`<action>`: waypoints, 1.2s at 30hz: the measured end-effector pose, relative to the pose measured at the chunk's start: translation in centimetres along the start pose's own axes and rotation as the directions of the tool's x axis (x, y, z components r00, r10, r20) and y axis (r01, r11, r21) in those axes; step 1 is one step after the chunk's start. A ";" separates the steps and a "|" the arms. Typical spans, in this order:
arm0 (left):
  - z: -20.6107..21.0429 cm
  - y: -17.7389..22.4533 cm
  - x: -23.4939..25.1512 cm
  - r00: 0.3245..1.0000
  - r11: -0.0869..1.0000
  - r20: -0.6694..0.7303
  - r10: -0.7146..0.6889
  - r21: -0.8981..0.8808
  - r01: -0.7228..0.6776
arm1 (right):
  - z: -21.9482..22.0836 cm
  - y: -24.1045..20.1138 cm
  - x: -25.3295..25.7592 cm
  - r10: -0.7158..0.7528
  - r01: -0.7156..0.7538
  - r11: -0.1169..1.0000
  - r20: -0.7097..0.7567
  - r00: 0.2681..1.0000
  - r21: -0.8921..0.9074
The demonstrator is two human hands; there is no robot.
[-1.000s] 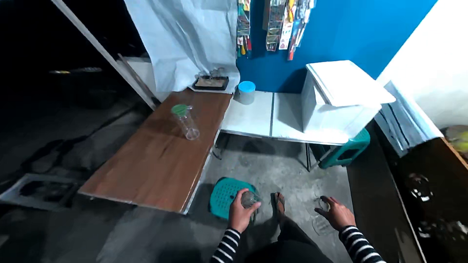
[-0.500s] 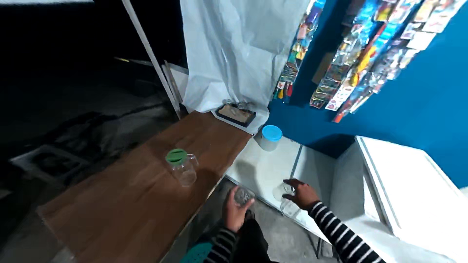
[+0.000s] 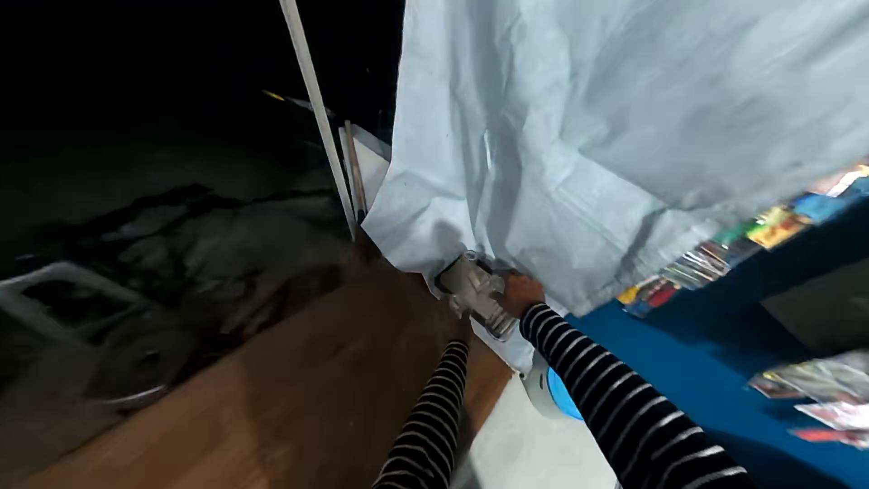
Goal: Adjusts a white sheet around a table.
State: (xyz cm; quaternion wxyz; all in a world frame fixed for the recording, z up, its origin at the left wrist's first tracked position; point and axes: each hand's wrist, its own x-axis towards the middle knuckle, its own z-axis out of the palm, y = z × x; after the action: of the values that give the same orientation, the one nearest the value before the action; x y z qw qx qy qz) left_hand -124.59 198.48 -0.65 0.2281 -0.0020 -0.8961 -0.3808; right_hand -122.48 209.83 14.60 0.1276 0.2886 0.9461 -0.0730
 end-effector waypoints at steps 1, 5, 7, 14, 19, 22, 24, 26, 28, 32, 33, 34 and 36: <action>2.2 -1.3 2.2 0.939 0.992 0.335 -0.073 -0.072 0.102 | -0.1 -0.8 2.4 0.019 -0.018 1.000 0.036 0.999 -0.016; 8.1 -2.7 10.1 0.695 0.962 0.717 -0.055 -0.148 0.229 | -0.5 -2.8 10.3 0.064 -0.062 0.998 0.171 0.983 -0.018; 10.0 -2.8 11.9 0.644 0.977 0.764 0.033 -0.161 0.140 | -0.2 -3.3 13.2 0.073 -0.065 0.997 0.204 0.976 -0.047; 15.5 -4.0 13.9 0.449 0.987 0.882 0.142 -0.093 -0.130 | 1.4 -4.7 20.0 0.151 -0.093 0.976 0.311 0.938 -0.195; 18.4 -5.8 13.3 0.519 0.966 0.817 0.253 -0.180 -0.186 | 2.7 -6.1 22.3 0.178 -0.084 0.964 0.376 0.909 -0.254; 19.6 -6.5 13.1 0.569 0.956 0.770 0.289 -0.205 -0.208 | 3.2 -6.9 22.9 0.181 -0.081 0.960 0.373 0.910 -0.268; 19.5 -6.8 13.6 0.535 0.957 0.794 0.288 -0.219 -0.190 | 3.8 -7.0 23.3 0.185 -0.079 0.956 0.376 0.908 -0.281; 19.0 -7.1 14.6 0.478 0.952 0.823 0.306 -0.273 -0.138 | 4.3 -7.0 23.9 0.205 -0.096 0.952 0.372 0.905 -0.291; 18.2 -8.2 15.3 0.579 0.930 0.742 0.338 -0.357 -0.084 | 4.7 -7.1 24.6 0.218 -0.106 0.947 0.367 0.904 -0.302; 16.9 -10.6 17.6 0.887 0.941 0.461 0.029 -0.312 0.132 | 6.5 -6.8 25.1 0.222 -0.107 0.940 0.343 0.913 -0.325; 16.7 -11.2 18.5 0.895 0.938 0.434 -0.107 -0.255 0.236 | 6.1 -6.9 24.6 0.215 -0.102 0.944 0.350 0.912 -0.315; 16.5 -11.8 19.4 0.878 0.919 0.422 -0.226 -0.206 0.336 | 5.4 -6.9 24.1 0.202 -0.089 0.949 0.361 0.910 -0.304; 16.5 -13.4 21.0 0.795 0.854 0.466 -0.388 -0.142 0.501 | 4.2 -7.0 23.3 0.158 -0.047 0.956 0.375 0.913 -0.289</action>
State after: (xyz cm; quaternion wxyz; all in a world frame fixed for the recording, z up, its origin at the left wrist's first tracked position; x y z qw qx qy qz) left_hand -152.53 196.69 -11.14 -0.0695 0.0986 -0.8409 -0.5275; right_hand -144.25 215.51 4.37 0.3577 0.2974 0.8852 0.0086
